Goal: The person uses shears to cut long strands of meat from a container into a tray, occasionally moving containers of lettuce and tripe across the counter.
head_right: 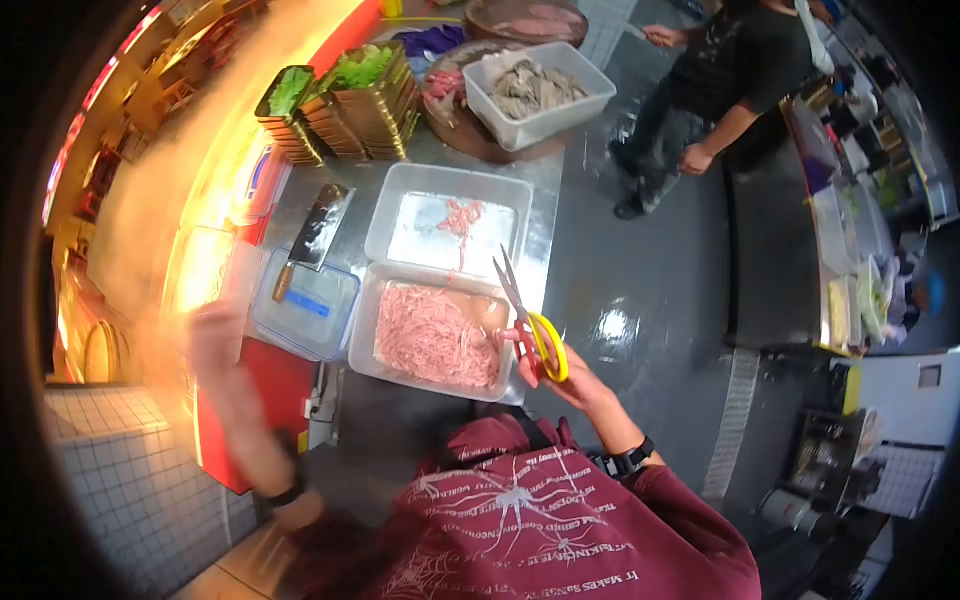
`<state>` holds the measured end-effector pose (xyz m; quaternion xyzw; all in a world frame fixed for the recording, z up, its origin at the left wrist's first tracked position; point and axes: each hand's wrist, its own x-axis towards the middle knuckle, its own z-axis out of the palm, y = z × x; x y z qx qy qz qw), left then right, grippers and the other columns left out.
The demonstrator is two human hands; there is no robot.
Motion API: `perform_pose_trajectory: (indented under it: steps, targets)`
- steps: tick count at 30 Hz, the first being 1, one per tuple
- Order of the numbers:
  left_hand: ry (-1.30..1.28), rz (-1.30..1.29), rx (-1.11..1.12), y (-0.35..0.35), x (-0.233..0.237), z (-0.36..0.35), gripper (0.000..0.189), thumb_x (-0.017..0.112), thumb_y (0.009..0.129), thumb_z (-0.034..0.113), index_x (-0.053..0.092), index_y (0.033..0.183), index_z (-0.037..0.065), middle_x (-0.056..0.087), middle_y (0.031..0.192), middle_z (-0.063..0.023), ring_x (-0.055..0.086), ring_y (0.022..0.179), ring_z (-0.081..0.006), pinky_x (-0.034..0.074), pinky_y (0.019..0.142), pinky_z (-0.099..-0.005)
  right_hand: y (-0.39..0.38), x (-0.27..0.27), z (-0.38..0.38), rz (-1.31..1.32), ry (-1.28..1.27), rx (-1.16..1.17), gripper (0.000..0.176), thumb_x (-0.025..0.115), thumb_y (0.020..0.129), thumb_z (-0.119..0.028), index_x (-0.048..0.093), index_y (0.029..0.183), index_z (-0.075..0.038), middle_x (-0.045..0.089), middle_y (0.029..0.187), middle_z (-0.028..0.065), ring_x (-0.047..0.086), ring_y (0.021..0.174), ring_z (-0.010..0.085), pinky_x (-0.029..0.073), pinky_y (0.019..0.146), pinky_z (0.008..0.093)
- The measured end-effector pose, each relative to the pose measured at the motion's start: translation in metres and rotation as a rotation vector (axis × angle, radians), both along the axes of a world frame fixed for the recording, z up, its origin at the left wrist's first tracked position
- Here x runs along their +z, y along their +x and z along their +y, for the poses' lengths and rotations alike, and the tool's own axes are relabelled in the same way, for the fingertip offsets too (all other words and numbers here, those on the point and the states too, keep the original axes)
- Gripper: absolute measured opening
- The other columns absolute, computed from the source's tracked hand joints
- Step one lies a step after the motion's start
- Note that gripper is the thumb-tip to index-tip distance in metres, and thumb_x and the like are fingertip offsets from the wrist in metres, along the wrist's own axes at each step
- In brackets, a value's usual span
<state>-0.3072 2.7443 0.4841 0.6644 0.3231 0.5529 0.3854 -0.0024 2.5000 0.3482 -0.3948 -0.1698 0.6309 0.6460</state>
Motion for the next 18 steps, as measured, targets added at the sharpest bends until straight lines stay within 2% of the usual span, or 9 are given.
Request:
perform_pose_trajectory:
  steps: [1,3,4,6,8,10,12,14,18]
  targets:
    - [-0.385,0.329,-0.047,0.022,-0.029,0.003,0.011,0.053,0.087,0.006,0.063,0.087,0.001,0.063,0.096,-0.0071,0.058,0.092,-0.0156,0.045,0.086,-0.027,0.0,-0.002,-0.002,-0.02,-0.079,0.003,0.079,0.071,0.079,-0.041,0.034,0.138,-0.003,0.054,0.121,0.0108,0.048,0.068,0.0123,0.039,0.062,0.0236]
    - [-0.375,0.541,-0.331,0.049,-0.131,-0.002,0.018,0.061,0.084,0.014,0.064,0.095,0.0,0.065,0.093,-0.008,0.062,0.085,-0.0165,0.049,0.077,-0.0291,0.011,-0.023,-0.013,0.009,-0.087,0.053,0.079,0.072,0.078,-0.039,0.035,0.137,-0.002,0.055,0.116,0.0112,0.048,0.065,0.0117,0.039,0.058,0.023]
    - [-0.523,0.67,-0.381,0.065,-0.163,-0.006,0.024,0.061,0.084,0.013,0.062,0.103,-0.002,0.066,0.097,-0.0121,0.064,0.087,-0.0196,0.05,0.076,-0.0305,0.013,-0.028,-0.019,0.009,-0.044,0.05,0.076,0.072,0.079,-0.036,0.036,0.136,-0.002,0.055,0.114,0.0115,0.047,0.062,0.0115,0.038,0.055,0.0226]
    - [-0.486,0.645,-0.451,0.09,-0.235,-0.005,0.029,0.061,0.084,0.014,0.061,0.108,-0.002,0.066,0.1,-0.0154,0.065,0.09,-0.0223,0.05,0.076,-0.0322,0.008,-0.029,-0.017,-0.034,-0.028,-0.002,0.072,0.071,0.08,-0.032,0.037,0.134,-0.001,0.056,0.111,0.0114,0.044,0.054,0.0109,0.036,0.049,0.0221]
    - [-0.344,0.689,-0.458,0.125,-0.246,-0.001,0.029,0.061,0.085,0.016,0.061,0.108,-0.003,0.065,0.101,-0.0173,0.065,0.092,-0.0236,0.05,0.079,-0.0306,-0.002,-0.032,-0.019,-0.016,-0.064,-0.059,0.072,0.072,0.079,-0.032,0.037,0.134,-0.001,0.056,0.111,0.0114,0.044,0.054,0.0107,0.036,0.049,0.0217]
    - [-0.327,0.659,-0.512,0.151,-0.288,0.001,0.028,0.061,0.086,0.017,0.061,0.105,-0.003,0.066,0.097,-0.0163,0.065,0.089,-0.0217,0.049,0.078,-0.0294,-0.012,-0.025,-0.013,-0.005,-0.068,-0.148,0.072,0.073,0.079,-0.027,0.037,0.135,-0.002,0.056,0.111,0.0113,0.043,0.055,0.0101,0.036,0.05,0.0209]
    - [-0.321,0.62,-0.576,0.173,-0.3,0.002,0.027,0.06,0.087,0.018,0.061,0.102,-0.004,0.066,0.093,-0.0153,0.064,0.086,-0.0197,0.048,0.078,-0.0282,-0.023,-0.026,-0.01,0.025,-0.051,-0.203,0.069,0.071,0.08,-0.023,0.036,0.136,-0.003,0.056,0.112,0.0114,0.044,0.056,0.0101,0.036,0.05,0.0208]
    - [-0.851,0.33,-0.796,0.18,-0.29,0.002,0.023,0.058,0.089,0.018,0.061,0.092,-0.004,0.065,0.084,-0.0104,0.061,0.079,-0.015,0.046,0.074,-0.0257,-0.041,-0.026,-0.008,0.044,-0.062,-0.271,0.069,0.071,0.081,-0.022,0.036,0.136,-0.003,0.056,0.112,0.0116,0.044,0.056,0.0101,0.037,0.051,0.0208]
    - [-0.879,0.328,-0.894,0.162,-0.239,0.01,0.023,0.054,0.092,0.016,0.06,0.079,-0.002,0.06,0.072,-0.0048,0.054,0.069,-0.0114,0.041,0.064,-0.0262,-0.074,-0.03,0.001,0.079,-0.116,-0.444,0.067,0.07,0.081,-0.022,0.036,0.136,-0.001,0.057,0.111,0.0112,0.044,0.056,0.0101,0.037,0.051,0.021]
